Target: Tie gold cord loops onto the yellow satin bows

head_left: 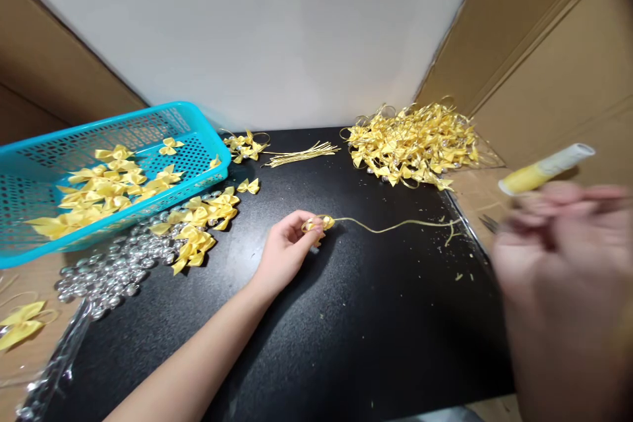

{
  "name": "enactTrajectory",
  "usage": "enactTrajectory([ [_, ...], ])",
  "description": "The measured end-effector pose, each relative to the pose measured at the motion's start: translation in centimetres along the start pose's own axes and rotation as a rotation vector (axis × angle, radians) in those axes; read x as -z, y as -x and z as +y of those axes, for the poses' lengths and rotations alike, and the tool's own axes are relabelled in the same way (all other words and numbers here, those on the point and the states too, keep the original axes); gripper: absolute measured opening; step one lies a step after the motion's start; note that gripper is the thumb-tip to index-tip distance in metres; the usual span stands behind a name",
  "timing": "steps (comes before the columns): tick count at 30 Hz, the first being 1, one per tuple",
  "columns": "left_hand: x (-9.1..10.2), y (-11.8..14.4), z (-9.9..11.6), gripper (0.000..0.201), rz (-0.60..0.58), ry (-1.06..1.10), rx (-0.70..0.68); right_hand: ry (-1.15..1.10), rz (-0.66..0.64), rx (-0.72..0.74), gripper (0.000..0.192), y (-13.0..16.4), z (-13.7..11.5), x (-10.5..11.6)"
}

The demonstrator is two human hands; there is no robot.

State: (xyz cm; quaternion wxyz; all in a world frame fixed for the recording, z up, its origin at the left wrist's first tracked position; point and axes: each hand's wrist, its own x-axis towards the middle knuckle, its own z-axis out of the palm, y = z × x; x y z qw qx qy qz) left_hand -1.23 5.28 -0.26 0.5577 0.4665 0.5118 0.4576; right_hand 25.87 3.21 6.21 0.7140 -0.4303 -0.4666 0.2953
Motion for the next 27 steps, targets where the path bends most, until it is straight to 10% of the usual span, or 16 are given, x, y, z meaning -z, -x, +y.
enactTrajectory([
  [9, -0.9, 1.4, 0.2, 0.023, -0.158, 0.041, 0.116, 0.095, -0.553, -0.372, 0.006, 6.9, 3.9, -5.8],
  [27, -1.5, 2.1, 0.2, 0.016, -0.207, 0.023, 0.091, 0.339, -0.577, -0.363, 0.008, 7.3, 4.8, -6.0],
])
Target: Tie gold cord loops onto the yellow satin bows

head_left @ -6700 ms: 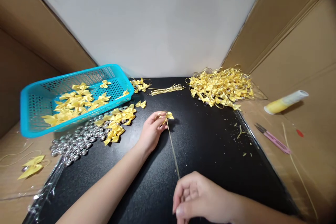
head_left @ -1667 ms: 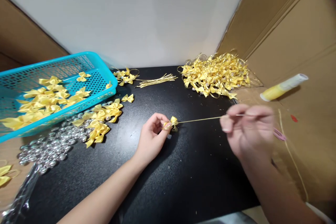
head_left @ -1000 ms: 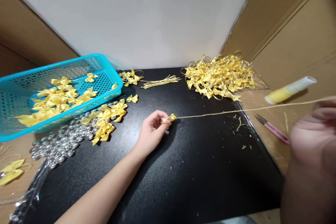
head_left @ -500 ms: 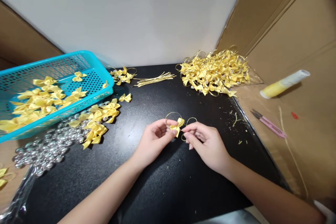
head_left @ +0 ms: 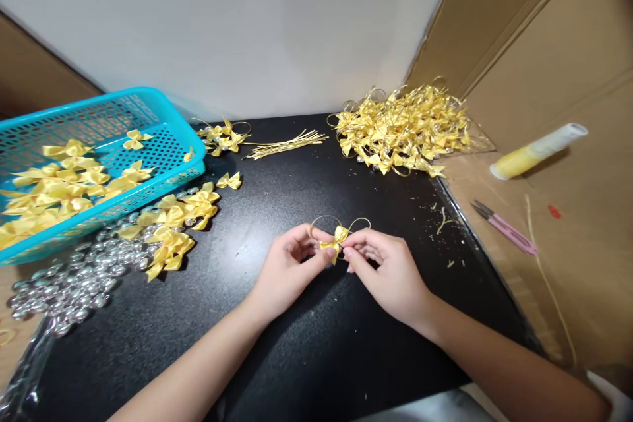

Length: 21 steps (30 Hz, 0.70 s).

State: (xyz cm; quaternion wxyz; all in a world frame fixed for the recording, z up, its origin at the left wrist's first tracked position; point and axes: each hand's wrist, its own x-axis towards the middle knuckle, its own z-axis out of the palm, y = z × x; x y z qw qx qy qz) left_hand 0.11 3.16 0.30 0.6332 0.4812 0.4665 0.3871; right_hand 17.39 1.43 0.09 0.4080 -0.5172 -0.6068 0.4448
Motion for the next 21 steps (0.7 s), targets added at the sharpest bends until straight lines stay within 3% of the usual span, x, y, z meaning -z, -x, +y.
enactTrajectory([
  [14, -0.2, 0.1, -0.4, 0.013, 0.029, -0.044, -0.032, 0.147, 0.03, 0.05, 0.013, 0.0, -0.3, 0.2],
  [21, -0.1, 0.4, -0.9, 0.016, 0.059, -0.224, -0.151, 0.169, 0.029, 0.05, 0.015, 0.1, -0.1, 0.0],
])
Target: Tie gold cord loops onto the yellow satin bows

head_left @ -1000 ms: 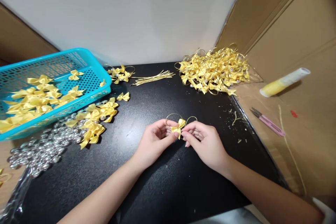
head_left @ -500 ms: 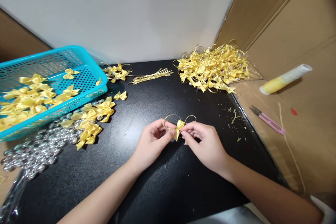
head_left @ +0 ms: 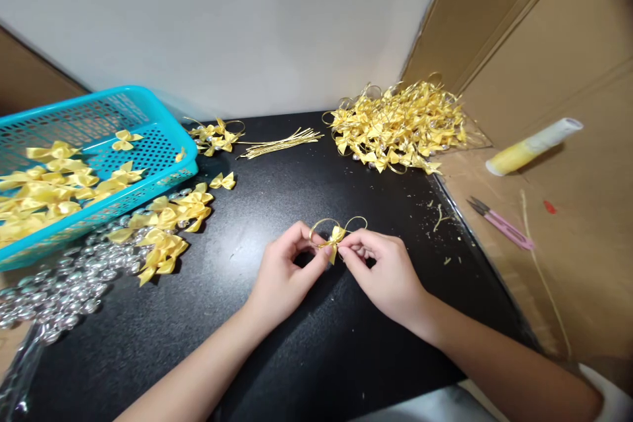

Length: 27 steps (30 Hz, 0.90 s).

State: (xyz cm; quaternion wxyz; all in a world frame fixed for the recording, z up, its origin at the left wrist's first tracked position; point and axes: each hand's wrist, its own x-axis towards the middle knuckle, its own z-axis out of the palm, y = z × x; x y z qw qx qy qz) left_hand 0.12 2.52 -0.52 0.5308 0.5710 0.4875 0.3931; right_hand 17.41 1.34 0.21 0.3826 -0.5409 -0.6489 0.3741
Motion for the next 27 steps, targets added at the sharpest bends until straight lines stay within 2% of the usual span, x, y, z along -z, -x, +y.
enactTrajectory([
  [4, 0.0, 0.1, -0.08, 0.015, -0.006, -0.062, -0.033, -0.029, -0.032, -0.027, 0.013, 0.18, 0.36, -0.17],
  [18, 0.07, 0.39, 0.18, 0.009, -0.022, -0.191, -0.177, -0.154, -0.019, -0.071, 0.015, 0.49, -0.04, -0.75],
  [27, -0.06, 0.32, 0.53, 0.01, -0.001, -0.15, -0.154, -0.243, -0.027, -0.112, 0.013, 0.53, 0.02, -0.87],
])
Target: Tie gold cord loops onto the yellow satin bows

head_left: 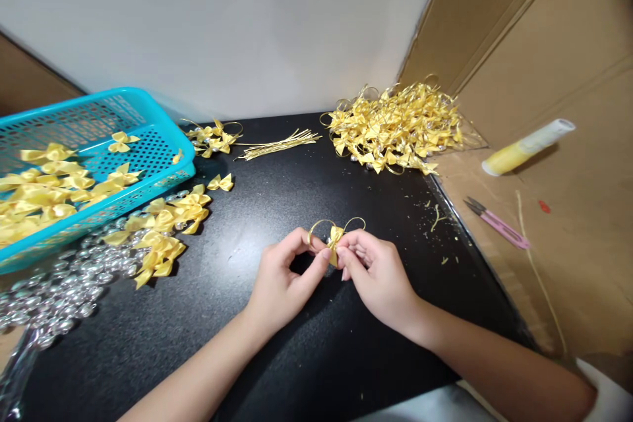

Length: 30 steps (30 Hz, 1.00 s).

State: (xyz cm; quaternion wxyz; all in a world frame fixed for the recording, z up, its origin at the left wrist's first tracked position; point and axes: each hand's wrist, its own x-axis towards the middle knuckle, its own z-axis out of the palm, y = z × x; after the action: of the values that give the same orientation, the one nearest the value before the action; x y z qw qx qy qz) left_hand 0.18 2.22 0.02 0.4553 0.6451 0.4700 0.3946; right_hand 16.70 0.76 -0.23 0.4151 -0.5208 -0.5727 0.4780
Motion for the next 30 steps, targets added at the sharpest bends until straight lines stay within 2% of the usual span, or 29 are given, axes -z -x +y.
enactTrajectory([
  [16, -0.3, -0.2, -0.1, 0.007, 0.024, 0.161, 0.135, -0.009, -0.019, -0.009, 0.014, 0.0, 0.5, -0.1],
  [22, -0.2, -0.3, 0.0, 0.006, 0.008, 0.089, 0.056, -0.019, -0.021, -0.003, 0.015, 0.0, 0.3, -0.1],
  [27, 0.4, -0.3, 0.2, 0.004, 0.022, -0.127, -0.122, 0.011, -0.036, -0.013, 0.016, 0.0, 0.3, -0.1],
  [30, 0.7, -0.4, 0.3, 0.006, 0.026, -0.198, -0.17, 0.028, -0.043, -0.009, 0.017, 0.0, 0.2, 0.0],
])
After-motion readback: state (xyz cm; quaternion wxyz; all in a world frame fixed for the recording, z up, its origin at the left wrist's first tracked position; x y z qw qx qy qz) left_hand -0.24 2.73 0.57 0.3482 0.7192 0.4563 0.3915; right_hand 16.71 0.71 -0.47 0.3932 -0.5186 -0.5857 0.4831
